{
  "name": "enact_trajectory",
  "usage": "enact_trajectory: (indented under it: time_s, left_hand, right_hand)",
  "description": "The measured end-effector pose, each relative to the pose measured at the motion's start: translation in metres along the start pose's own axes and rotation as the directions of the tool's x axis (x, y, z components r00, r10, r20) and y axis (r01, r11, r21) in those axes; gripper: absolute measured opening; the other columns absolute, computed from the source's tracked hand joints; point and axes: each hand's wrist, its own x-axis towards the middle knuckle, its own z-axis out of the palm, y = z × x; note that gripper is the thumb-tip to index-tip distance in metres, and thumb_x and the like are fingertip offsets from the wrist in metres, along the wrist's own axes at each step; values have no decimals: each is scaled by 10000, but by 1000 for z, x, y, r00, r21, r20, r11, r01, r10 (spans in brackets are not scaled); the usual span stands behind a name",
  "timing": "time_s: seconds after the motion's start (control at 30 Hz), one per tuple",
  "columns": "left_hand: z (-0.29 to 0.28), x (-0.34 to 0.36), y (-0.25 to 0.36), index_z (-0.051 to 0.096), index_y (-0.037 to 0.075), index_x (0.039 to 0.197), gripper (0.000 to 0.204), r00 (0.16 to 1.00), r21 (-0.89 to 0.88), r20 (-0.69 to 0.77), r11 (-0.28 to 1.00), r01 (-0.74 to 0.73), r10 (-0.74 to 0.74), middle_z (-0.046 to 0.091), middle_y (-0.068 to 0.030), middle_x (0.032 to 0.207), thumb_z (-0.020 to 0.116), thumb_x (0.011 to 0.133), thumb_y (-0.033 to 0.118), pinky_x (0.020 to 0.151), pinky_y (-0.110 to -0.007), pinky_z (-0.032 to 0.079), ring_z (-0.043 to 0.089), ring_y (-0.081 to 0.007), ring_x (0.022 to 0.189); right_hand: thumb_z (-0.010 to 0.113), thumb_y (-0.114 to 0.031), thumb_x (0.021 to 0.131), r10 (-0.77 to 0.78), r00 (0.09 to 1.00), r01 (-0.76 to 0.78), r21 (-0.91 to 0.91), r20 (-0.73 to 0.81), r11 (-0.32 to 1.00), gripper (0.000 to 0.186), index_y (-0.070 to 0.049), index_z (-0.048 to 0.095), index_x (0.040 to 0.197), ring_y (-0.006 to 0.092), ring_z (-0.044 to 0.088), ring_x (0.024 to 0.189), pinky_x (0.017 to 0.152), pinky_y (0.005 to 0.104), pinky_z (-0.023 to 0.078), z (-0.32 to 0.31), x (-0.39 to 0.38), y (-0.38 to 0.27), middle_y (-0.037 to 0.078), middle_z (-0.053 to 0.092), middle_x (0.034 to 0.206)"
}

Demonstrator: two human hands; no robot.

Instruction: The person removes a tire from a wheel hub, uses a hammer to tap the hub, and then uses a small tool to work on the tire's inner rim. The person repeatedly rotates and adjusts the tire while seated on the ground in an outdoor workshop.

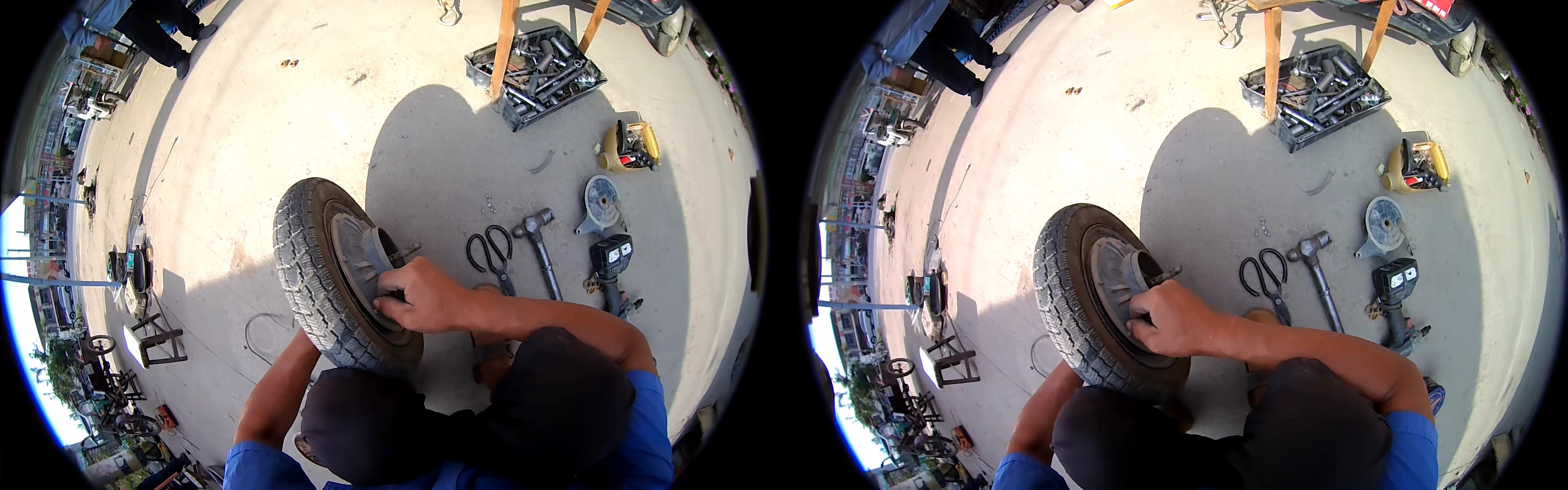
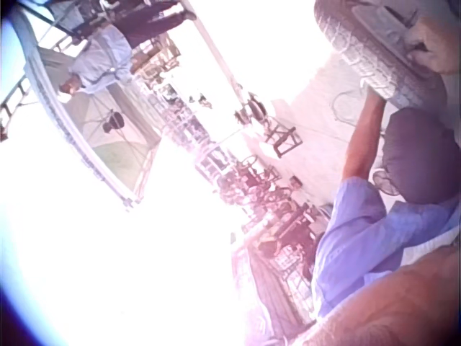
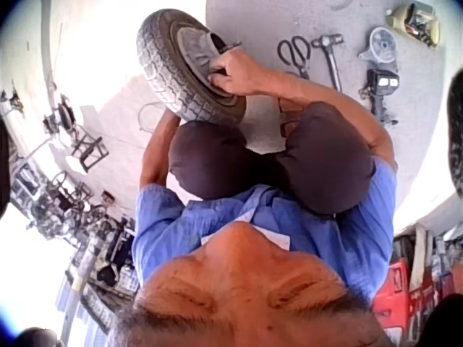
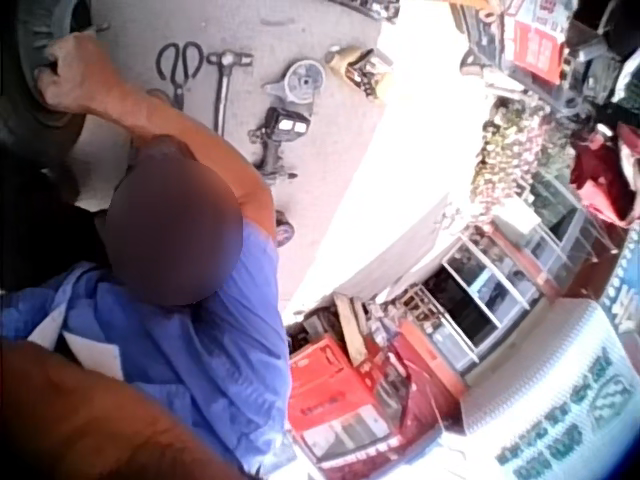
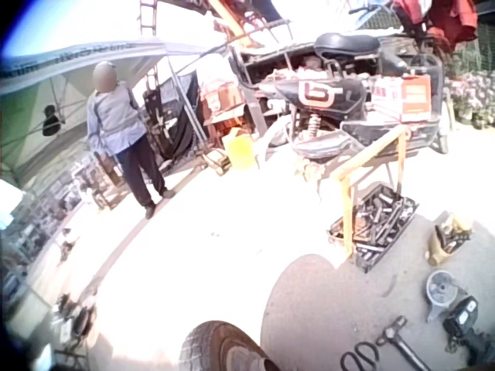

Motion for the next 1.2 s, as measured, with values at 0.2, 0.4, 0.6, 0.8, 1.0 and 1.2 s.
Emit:
enact_trajectory:
  time_s: [0.2,0.4,0.6,0.8,1.0,1.2]
  left_hand:
    - [0,0,2,763,96,1042,330,1000,7,-1,1000,6,-6,762,-151,1011,620,899,356,844,-426,584,732,-366,963]
    - [1,-4,5,762,92,1044,326,1000,7,1,1000,-6,6,760,-156,1016,618,901,347,849,-428,584,731,-365,968]
    - [0,-7,5,761,89,1046,321,1000,13,-8,1000,-5,6,759,-162,1020,617,903,338,853,-429,583,731,-363,974]
    - [0,-8,5,760,86,1049,317,1000,17,-11,1000,1,-1,758,-167,1025,615,905,328,858,-431,582,730,-362,979]
    - [-1,-9,7,759,82,1051,313,1000,19,-12,1000,4,-3,756,-172,1029,614,906,319,862,-432,581,730,-361,985]
    - [-5,-16,5,758,79,1053,309,999,7,-26,1000,21,-21,755,-177,1034,612,908,310,867,-434,580,729,-360,990]
  right_hand:
    - [713,-144,871,-6,1000,5,-23,-24,1000,177,29,686,847,370,614,580,560,434,470,-2,-2,-1,224,606,655]
    - [716,-171,900,11,999,-11,11,47,1000,197,24,691,925,381,666,756,677,430,514,-5,-8,5,222,664,820]
    - [737,-181,871,-114,990,124,-140,77,982,178,-30,696,955,405,664,852,725,462,523,-2,-8,8,177,681,915]
    - [747,-175,841,-194,978,208,-248,79,946,167,-39,661,885,395,649,814,683,474,511,-4,-6,1,137,646,862]
    - [731,-170,836,-251,967,255,-228,49,940,155,-38,656,868,377,654,797,660,465,512,-9,-5,2,126,646,847]
    - [684,-188,869,74,978,-102,-137,-193,985,180,-8,681,885,371,675,766,680,442,515,-53,-1,10,177,687,815]
